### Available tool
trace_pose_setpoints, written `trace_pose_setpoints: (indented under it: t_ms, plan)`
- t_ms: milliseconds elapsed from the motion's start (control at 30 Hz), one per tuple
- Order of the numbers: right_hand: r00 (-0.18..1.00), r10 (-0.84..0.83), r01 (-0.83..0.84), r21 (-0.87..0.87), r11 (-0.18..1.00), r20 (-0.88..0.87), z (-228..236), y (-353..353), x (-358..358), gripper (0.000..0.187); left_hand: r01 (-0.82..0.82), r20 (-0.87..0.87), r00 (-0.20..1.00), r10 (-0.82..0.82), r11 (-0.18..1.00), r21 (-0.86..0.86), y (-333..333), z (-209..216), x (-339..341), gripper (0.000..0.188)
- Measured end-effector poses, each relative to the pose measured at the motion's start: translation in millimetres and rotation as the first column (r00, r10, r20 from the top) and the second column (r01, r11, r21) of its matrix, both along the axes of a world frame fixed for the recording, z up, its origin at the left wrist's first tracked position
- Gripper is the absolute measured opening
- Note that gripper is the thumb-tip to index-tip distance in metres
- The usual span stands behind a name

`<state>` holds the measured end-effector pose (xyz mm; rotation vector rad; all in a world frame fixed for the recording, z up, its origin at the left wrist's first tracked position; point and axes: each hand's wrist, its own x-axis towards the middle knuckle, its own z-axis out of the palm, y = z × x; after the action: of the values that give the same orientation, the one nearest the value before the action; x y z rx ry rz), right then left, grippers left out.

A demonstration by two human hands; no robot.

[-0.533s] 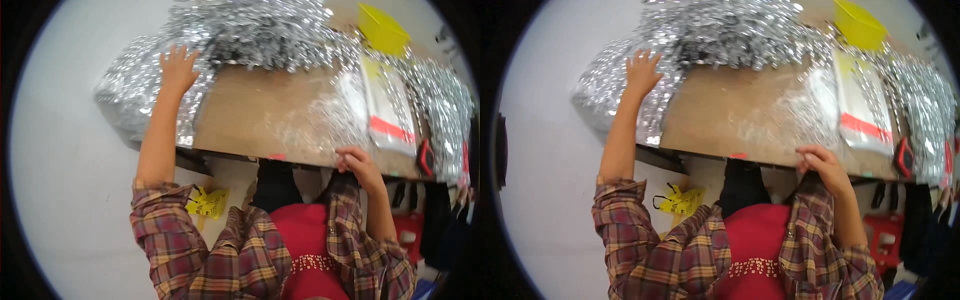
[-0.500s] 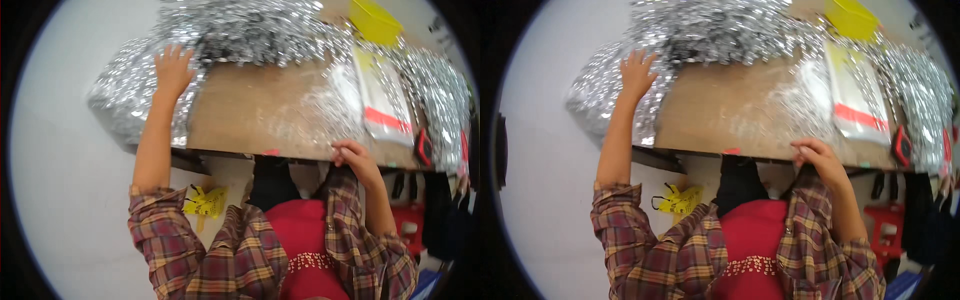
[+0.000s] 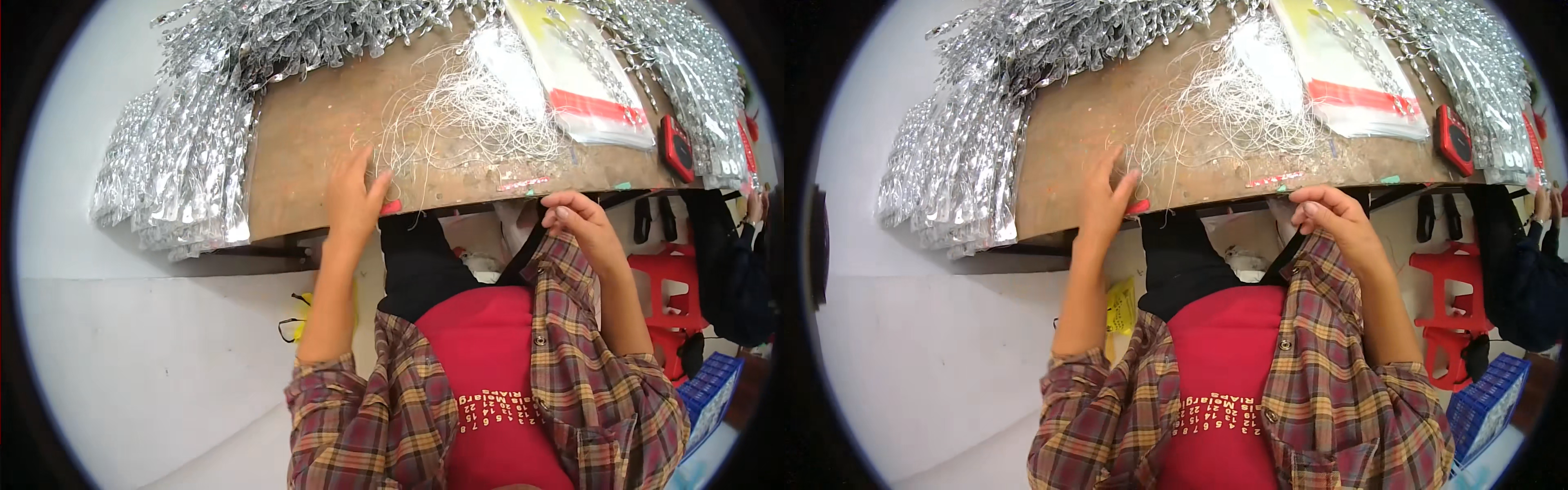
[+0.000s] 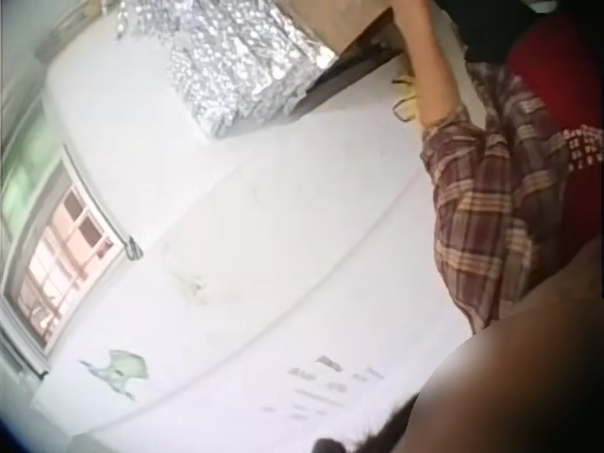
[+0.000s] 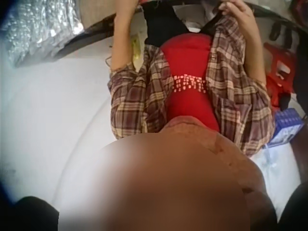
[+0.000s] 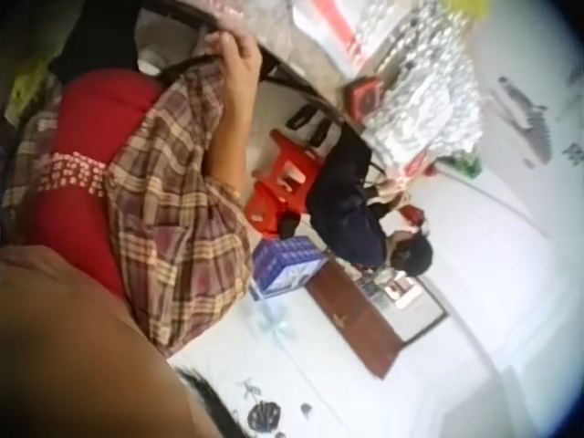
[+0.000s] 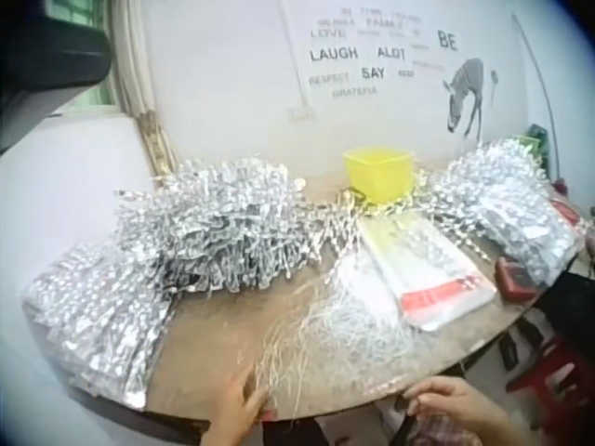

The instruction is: Packaging silver tinsel garlands into plastic bags and assembling small decorative components.

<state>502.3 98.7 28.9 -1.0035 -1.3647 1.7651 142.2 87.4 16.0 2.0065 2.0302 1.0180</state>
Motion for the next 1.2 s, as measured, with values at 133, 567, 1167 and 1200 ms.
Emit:
trace_pose_setpoints:
  t_ms: [133,567,1167,1200]
  plan:
    - [0.994,0.013,-0.030,0.160,0.987,0.110,3,0,-38,0.023,-0.080,-0.059,0.995,0.086,0.992,0.100,-24,-4,3,0.042]
    - [0.630,-0.171,-0.766,0.642,0.020,0.757,-30,97,-183,0.059,-0.275,0.137,0.960,0.246,0.921,0.275,-40,-23,-37,0.031]
    - [0.628,-0.225,-0.733,0.663,0.151,0.745,-41,141,-209,0.049,-0.306,-0.137,0.920,0.367,0.891,0.336,-35,-24,-31,0.031]
    - [0.590,-0.319,-0.713,0.664,0.225,0.742,-39,160,-190,0.048,-0.294,-0.120,0.929,0.351,0.893,0.340,-33,-26,-31,0.031]
